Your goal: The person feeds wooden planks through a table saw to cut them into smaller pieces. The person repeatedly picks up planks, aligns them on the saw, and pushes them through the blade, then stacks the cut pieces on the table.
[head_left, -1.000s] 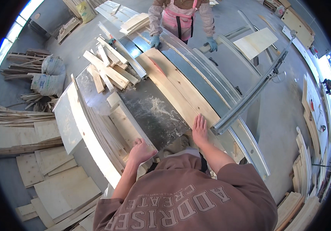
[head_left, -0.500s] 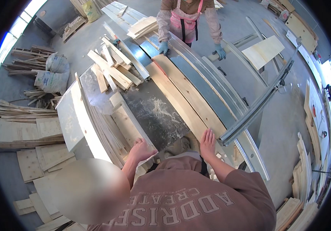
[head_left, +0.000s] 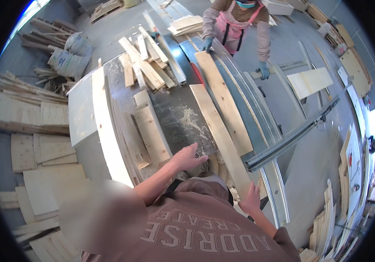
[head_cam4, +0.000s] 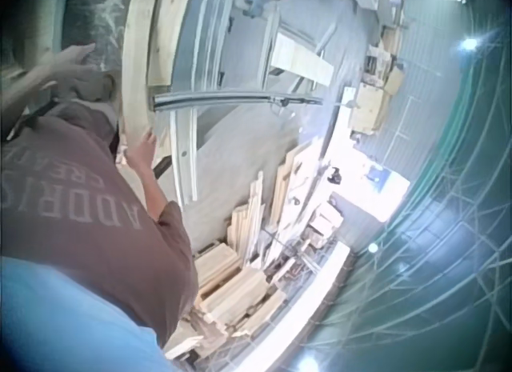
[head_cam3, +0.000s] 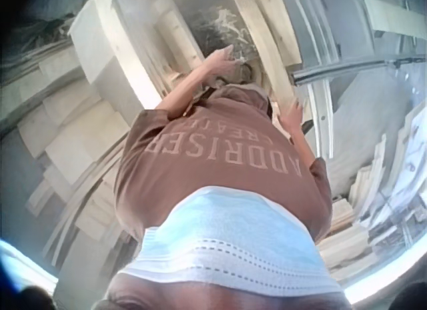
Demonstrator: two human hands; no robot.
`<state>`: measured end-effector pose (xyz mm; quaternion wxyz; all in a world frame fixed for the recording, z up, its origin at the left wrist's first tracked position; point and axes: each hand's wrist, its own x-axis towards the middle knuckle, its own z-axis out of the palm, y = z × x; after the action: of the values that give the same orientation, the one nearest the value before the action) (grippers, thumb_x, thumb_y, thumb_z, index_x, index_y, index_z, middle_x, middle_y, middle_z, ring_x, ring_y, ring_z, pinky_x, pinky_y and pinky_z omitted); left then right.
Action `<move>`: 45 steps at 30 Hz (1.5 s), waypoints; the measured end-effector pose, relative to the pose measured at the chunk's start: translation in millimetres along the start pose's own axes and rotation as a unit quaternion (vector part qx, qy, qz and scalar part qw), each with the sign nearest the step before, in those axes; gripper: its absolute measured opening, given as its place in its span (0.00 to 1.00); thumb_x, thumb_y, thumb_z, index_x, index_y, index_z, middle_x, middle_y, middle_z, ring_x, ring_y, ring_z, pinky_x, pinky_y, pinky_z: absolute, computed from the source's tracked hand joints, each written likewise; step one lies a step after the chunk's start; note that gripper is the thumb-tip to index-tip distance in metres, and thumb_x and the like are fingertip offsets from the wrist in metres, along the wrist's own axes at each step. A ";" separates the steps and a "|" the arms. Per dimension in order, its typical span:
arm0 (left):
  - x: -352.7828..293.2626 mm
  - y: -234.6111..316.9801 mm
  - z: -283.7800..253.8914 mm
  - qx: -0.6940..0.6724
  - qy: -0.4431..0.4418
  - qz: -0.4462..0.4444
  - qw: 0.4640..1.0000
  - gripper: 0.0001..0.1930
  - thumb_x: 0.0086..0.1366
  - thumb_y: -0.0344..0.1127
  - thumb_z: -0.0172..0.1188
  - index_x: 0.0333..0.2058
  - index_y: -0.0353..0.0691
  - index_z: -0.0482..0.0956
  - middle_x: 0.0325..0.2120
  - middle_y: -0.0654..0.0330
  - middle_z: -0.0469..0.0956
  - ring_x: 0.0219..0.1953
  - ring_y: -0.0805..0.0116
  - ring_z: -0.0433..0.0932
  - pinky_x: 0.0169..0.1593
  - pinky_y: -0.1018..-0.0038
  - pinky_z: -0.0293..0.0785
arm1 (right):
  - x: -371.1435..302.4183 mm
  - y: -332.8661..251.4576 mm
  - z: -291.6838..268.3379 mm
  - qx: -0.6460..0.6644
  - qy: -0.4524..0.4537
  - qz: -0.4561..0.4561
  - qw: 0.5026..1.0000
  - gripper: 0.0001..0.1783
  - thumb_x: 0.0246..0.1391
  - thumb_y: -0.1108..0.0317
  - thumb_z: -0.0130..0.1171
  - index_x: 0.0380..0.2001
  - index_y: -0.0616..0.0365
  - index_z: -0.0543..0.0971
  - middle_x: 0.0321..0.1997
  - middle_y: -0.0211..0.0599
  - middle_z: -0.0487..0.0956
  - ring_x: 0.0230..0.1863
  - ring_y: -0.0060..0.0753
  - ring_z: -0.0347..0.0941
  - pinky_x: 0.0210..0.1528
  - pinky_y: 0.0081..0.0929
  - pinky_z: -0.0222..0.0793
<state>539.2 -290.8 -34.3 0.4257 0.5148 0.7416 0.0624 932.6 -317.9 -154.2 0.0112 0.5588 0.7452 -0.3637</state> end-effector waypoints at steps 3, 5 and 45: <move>3.9 17.1 8.5 -0.001 0.008 0.030 1.000 0.53 0.71 0.64 0.65 0.74 0.21 0.59 0.59 0.27 0.79 0.65 0.36 0.79 0.69 0.55 0.73 | -21.3 -5.8 -27.8 0.018 0.055 -0.024 0.998 0.58 0.42 0.69 0.71 0.75 0.69 0.54 0.65 0.60 0.68 0.67 0.70 0.63 0.74 0.56 0.59; -14.5 37.0 -2.2 -0.034 -0.003 0.017 0.999 0.55 0.71 0.64 0.65 0.76 0.21 0.54 0.60 0.27 0.78 0.66 0.39 0.79 0.70 0.60 0.73 | -30.2 -20.3 -49.3 0.017 0.076 -0.055 0.995 0.55 0.42 0.68 0.71 0.74 0.66 0.57 0.63 0.60 0.69 0.66 0.70 0.64 0.72 0.57 0.60; -208.5 -78.9 -208.2 0.093 0.421 -0.297 0.852 0.54 0.58 0.48 0.75 0.80 0.42 0.58 0.81 0.44 0.52 0.70 0.32 0.67 0.72 0.50 0.67 | 41.2 -380.8 -56.7 0.216 -0.204 -0.272 0.915 0.40 0.64 0.50 0.71 0.68 0.67 0.72 0.60 0.46 0.74 0.52 0.40 0.76 0.59 0.37 0.76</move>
<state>360.8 -425.6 173.2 0.0212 0.2312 0.9698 0.0743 619.0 -294.7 71.8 -0.0573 0.2364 0.7532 -0.6111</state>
